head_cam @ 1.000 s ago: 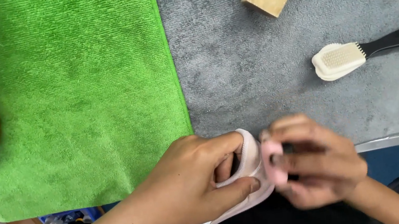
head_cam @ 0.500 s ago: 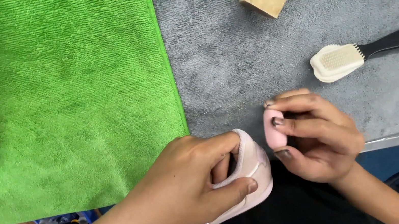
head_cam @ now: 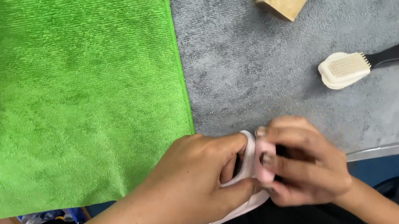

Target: The person cleans a pair of pink sneakers by scraping the heel with a metal tool, then rubbing the collar and tongue with a pink eraser. They briefly inspect the shoe and continue erasing the collar area.

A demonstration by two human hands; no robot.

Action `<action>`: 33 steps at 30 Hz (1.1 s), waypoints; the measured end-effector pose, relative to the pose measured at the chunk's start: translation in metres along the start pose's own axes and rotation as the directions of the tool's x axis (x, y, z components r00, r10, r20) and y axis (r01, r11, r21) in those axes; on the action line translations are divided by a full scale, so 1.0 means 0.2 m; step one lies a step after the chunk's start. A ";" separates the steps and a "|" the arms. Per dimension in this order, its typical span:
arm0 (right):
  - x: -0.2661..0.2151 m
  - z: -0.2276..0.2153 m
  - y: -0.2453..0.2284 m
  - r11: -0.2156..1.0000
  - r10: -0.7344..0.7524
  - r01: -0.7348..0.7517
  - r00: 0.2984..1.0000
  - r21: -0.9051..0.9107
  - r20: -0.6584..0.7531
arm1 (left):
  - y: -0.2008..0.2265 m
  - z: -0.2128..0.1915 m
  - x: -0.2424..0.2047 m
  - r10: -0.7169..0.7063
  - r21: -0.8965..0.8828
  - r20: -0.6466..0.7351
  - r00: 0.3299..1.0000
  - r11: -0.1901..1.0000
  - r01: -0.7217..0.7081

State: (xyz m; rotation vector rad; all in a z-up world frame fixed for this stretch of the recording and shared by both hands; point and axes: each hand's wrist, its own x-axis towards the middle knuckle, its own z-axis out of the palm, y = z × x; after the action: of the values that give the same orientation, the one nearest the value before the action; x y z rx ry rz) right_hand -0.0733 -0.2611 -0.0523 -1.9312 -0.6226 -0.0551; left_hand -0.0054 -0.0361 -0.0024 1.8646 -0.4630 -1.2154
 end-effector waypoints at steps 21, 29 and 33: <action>-0.01 -0.04 -0.03 1.000 0.024 -0.026 0.986 0.011 0.164 | -0.01 0.03 0.00 0.079 -0.002 -0.049 0.996 0.997 -0.079; 0.00 -0.08 -0.07 0.999 0.026 -0.029 0.990 0.017 0.138 | -0.01 0.05 -0.01 0.097 0.010 -0.080 0.992 0.995 -0.097; 0.10 -0.01 0.01 0.996 0.086 -0.086 0.996 0.001 -0.035 | -0.01 0.05 0.00 0.046 0.057 -0.005 0.999 0.997 -0.046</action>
State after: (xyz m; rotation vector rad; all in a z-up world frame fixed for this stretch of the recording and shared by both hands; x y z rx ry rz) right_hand -0.0551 -0.2559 -0.0466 -1.9508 -0.5159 -0.0349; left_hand -0.0142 -0.0382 -0.0057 1.8945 -0.5393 -1.1770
